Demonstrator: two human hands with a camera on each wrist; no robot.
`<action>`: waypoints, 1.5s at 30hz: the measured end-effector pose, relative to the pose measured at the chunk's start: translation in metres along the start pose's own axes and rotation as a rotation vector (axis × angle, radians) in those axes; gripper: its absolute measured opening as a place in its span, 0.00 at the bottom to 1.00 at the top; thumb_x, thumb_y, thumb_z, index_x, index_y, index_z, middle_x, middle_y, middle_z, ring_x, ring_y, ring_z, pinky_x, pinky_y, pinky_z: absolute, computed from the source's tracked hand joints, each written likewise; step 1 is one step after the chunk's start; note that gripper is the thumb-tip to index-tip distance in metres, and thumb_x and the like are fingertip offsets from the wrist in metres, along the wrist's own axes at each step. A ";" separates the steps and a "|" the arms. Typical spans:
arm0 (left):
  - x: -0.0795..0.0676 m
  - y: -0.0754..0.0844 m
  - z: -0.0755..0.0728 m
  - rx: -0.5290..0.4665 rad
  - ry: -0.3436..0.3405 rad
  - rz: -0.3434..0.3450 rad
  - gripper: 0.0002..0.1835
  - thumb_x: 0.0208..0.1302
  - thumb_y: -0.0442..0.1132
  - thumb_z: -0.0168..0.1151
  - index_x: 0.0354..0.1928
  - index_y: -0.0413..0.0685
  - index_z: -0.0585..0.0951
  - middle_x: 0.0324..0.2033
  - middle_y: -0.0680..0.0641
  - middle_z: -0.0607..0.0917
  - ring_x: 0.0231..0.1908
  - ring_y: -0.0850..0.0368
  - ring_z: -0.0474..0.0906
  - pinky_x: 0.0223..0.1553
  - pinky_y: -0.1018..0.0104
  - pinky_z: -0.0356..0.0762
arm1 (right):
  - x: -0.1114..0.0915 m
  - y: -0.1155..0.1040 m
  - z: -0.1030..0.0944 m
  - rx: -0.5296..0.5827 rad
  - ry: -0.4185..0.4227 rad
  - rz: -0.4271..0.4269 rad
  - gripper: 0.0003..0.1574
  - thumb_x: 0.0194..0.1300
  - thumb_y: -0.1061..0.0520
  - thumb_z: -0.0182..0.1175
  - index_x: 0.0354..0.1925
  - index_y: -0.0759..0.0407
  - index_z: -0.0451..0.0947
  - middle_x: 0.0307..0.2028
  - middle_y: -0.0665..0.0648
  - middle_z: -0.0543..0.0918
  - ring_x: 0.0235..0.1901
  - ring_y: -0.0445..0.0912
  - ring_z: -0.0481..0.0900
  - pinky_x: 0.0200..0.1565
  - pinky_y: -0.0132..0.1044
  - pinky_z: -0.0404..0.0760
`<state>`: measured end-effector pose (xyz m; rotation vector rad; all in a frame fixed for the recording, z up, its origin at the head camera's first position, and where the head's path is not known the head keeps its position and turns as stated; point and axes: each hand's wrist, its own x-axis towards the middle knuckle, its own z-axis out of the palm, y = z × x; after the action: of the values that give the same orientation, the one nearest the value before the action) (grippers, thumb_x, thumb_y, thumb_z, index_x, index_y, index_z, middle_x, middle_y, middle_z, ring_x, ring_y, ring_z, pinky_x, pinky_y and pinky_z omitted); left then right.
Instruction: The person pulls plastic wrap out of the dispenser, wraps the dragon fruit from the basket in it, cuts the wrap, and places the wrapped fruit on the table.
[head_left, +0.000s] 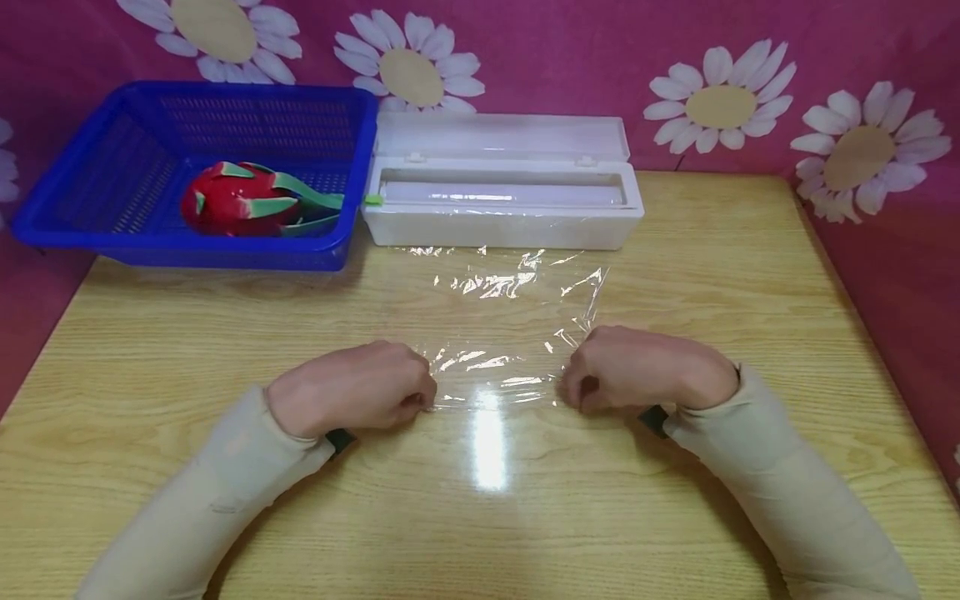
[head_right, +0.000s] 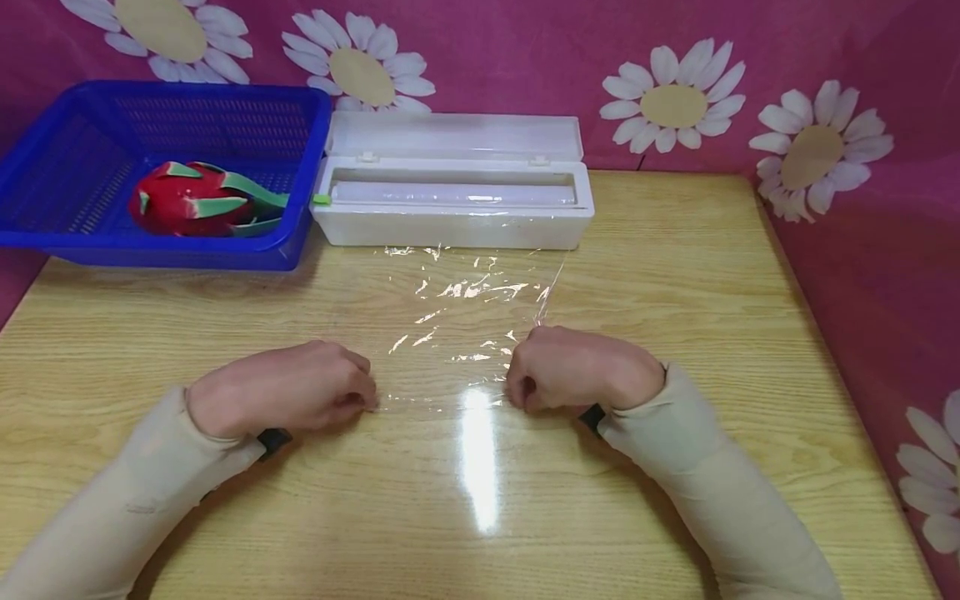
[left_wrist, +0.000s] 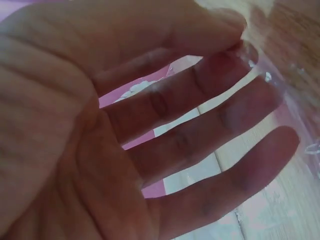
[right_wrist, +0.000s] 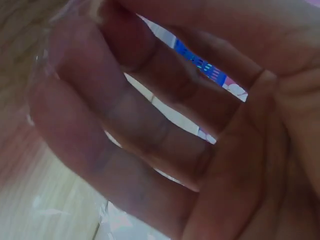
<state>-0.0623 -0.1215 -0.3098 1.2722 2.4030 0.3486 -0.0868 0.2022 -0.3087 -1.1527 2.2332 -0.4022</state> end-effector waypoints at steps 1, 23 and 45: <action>0.000 0.000 0.001 -0.006 -0.004 -0.003 0.14 0.63 0.27 0.62 0.23 0.52 0.81 0.22 0.56 0.77 0.25 0.64 0.67 0.29 0.73 0.70 | 0.000 -0.001 0.001 0.009 -0.014 0.014 0.20 0.55 0.72 0.60 0.24 0.46 0.82 0.23 0.38 0.79 0.27 0.32 0.72 0.33 0.27 0.75; -0.001 0.011 0.003 -0.110 -0.145 -0.100 0.17 0.52 0.21 0.56 0.21 0.54 0.73 0.18 0.59 0.65 0.23 0.64 0.62 0.25 0.73 0.58 | 0.005 -0.019 0.012 0.033 -0.151 0.088 0.20 0.46 0.73 0.60 0.19 0.47 0.74 0.18 0.39 0.71 0.23 0.33 0.68 0.28 0.26 0.68; -0.005 0.023 0.004 -0.085 -0.173 -0.077 0.17 0.48 0.21 0.56 0.21 0.55 0.73 0.19 0.59 0.68 0.22 0.64 0.61 0.24 0.73 0.58 | 0.008 -0.037 0.024 0.095 -0.281 -0.024 0.17 0.47 0.71 0.65 0.18 0.49 0.77 0.19 0.36 0.72 0.23 0.28 0.67 0.28 0.23 0.67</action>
<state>-0.0411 -0.1130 -0.3026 1.1219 2.2591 0.3025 -0.0520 0.1741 -0.3115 -1.1134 1.9387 -0.3294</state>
